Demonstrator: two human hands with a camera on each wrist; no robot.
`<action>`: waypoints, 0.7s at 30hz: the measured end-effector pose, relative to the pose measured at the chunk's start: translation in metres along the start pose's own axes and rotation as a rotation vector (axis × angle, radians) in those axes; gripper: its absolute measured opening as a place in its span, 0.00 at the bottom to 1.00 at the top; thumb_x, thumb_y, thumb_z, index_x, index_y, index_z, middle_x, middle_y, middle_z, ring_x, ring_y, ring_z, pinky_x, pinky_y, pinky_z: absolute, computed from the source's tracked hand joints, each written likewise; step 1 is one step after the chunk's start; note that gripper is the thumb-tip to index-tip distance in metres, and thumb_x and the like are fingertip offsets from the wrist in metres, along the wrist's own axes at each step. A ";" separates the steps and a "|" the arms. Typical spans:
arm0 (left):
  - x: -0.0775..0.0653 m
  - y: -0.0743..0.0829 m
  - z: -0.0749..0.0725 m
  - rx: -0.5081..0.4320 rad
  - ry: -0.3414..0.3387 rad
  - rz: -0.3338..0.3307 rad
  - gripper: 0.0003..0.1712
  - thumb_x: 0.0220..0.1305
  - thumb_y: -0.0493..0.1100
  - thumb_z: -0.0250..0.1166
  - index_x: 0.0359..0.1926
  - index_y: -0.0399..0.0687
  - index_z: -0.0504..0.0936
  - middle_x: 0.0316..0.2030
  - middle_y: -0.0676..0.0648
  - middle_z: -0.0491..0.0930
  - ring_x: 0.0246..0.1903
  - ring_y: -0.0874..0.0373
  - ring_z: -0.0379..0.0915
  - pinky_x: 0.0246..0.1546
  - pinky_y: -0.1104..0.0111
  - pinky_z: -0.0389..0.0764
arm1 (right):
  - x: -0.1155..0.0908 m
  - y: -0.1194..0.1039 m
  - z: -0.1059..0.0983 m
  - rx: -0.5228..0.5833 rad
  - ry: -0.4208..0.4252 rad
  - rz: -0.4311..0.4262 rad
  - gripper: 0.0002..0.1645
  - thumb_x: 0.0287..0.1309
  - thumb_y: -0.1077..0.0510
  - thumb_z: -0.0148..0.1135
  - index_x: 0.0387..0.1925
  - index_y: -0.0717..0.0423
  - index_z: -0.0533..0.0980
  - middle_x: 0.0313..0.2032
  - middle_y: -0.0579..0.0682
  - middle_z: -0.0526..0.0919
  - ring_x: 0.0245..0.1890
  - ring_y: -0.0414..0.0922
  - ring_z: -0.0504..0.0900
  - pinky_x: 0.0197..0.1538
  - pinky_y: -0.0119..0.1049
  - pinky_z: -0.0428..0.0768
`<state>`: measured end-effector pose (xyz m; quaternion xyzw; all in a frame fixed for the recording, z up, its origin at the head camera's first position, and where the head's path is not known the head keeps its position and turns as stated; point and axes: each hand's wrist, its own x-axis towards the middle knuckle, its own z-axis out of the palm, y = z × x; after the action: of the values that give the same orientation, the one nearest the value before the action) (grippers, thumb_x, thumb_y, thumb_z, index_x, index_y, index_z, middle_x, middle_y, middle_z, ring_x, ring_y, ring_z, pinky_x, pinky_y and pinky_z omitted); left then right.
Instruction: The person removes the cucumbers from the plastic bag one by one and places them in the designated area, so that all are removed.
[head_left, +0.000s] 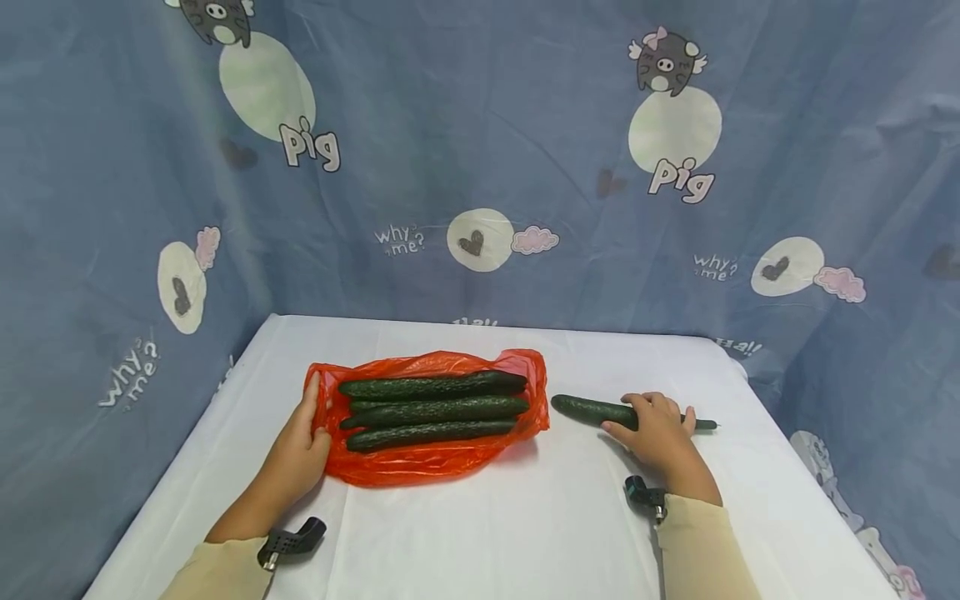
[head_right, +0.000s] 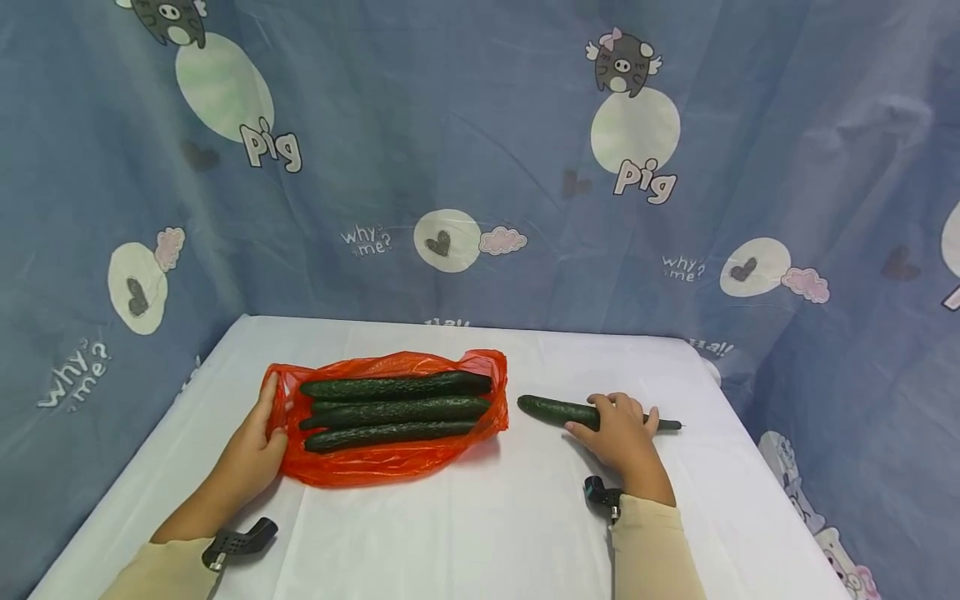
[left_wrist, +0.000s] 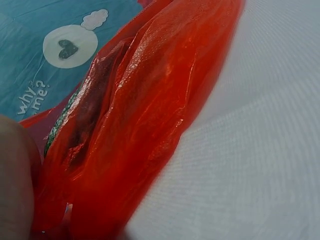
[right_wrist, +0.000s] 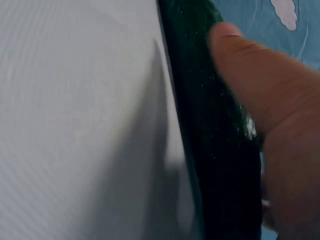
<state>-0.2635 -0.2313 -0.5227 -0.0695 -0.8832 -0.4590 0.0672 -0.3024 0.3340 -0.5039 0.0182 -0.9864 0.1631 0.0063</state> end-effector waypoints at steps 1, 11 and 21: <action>-0.001 0.000 0.000 0.000 0.000 -0.001 0.53 0.71 0.29 0.47 0.85 0.61 0.29 0.84 0.37 0.39 0.81 0.31 0.40 0.74 0.32 0.50 | -0.001 -0.001 0.000 0.003 0.007 -0.005 0.52 0.61 0.20 0.57 0.73 0.49 0.70 0.71 0.66 0.66 0.73 0.71 0.57 0.71 0.82 0.32; -0.002 0.001 0.002 0.006 0.010 0.002 0.53 0.71 0.29 0.47 0.85 0.61 0.30 0.84 0.37 0.39 0.81 0.32 0.40 0.74 0.32 0.52 | 0.001 -0.012 0.006 0.086 0.149 -0.125 0.46 0.68 0.29 0.59 0.74 0.52 0.67 0.70 0.67 0.64 0.72 0.69 0.59 0.73 0.70 0.51; -0.004 0.002 0.000 -0.018 0.011 -0.017 0.53 0.71 0.29 0.46 0.84 0.64 0.30 0.84 0.41 0.38 0.82 0.35 0.39 0.75 0.34 0.50 | 0.001 -0.032 0.009 0.134 0.202 -0.206 0.42 0.69 0.35 0.63 0.73 0.54 0.69 0.68 0.67 0.69 0.70 0.67 0.64 0.72 0.70 0.53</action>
<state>-0.2594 -0.2308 -0.5221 -0.0601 -0.8791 -0.4680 0.0674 -0.3026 0.3008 -0.5026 0.1031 -0.9607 0.2279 0.1207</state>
